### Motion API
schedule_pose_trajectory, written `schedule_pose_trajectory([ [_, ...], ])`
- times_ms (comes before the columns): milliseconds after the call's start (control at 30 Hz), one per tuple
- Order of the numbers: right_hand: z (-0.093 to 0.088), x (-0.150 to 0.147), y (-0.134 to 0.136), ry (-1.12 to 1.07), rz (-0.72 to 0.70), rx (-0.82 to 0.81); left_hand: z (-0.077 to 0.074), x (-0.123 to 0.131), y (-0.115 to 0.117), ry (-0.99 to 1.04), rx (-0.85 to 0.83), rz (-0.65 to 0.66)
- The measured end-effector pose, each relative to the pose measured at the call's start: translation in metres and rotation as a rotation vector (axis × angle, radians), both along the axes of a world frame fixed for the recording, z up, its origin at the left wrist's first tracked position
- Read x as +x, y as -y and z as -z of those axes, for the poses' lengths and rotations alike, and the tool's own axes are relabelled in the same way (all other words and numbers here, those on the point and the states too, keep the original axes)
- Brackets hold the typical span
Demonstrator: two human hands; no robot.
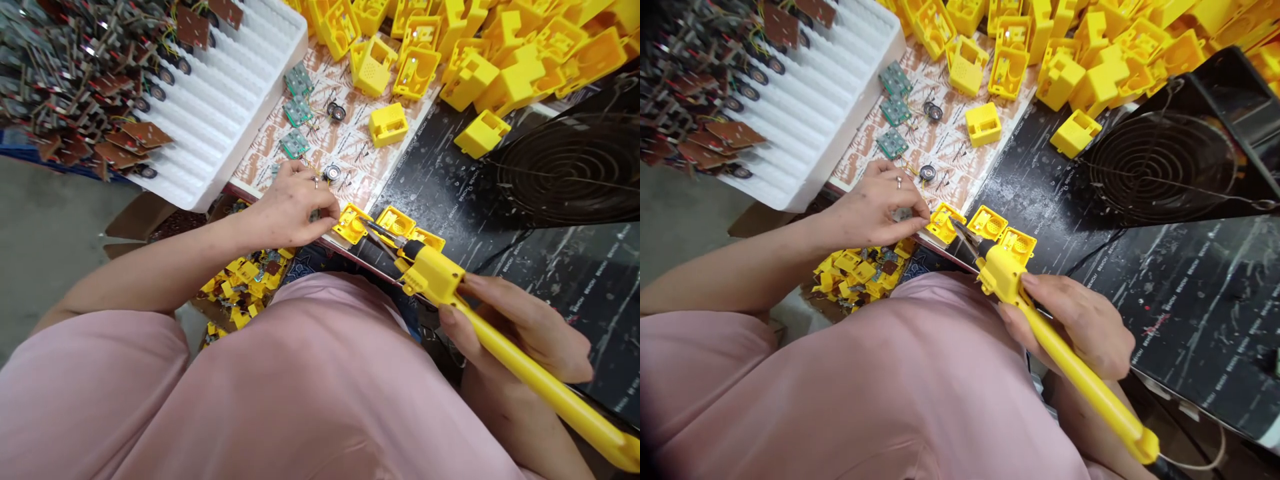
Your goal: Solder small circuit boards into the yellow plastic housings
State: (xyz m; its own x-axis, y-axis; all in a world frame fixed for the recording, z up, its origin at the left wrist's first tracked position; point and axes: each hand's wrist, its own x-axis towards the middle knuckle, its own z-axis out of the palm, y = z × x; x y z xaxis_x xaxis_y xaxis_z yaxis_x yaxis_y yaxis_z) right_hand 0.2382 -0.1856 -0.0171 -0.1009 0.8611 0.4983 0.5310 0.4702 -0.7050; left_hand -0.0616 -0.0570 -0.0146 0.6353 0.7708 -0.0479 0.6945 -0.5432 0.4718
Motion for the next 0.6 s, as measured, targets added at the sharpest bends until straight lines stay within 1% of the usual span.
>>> schedule_pose_trajectory([
  [33, -0.001, 0.001, -0.002, -0.003, -0.059, 0.032, -0.001, 0.001, 0.000, -0.023, 0.008, 0.008],
  [100, -0.002, 0.001, -0.007, 0.016, -0.190, 0.037, -0.002, 0.004, 0.000, -0.073, 0.013, 0.022],
  [133, -0.002, 0.000, -0.009, 0.040, -0.232, 0.030, -0.003, 0.005, -0.001, -0.096, 0.012, 0.029],
  [400, -0.014, -0.007, -0.018, 0.248, -0.292, 0.020, -0.006, 0.009, -0.004, -0.168, 0.061, 0.057],
  [533, -0.022, -0.014, -0.022, 0.270, -0.312, 0.111, -0.003, 0.010, -0.004, -0.169, 0.091, 0.062],
  [600, -0.028, -0.019, -0.022, 0.281, -0.321, 0.120, -0.002, 0.012, -0.004, -0.160, 0.106, 0.063],
])
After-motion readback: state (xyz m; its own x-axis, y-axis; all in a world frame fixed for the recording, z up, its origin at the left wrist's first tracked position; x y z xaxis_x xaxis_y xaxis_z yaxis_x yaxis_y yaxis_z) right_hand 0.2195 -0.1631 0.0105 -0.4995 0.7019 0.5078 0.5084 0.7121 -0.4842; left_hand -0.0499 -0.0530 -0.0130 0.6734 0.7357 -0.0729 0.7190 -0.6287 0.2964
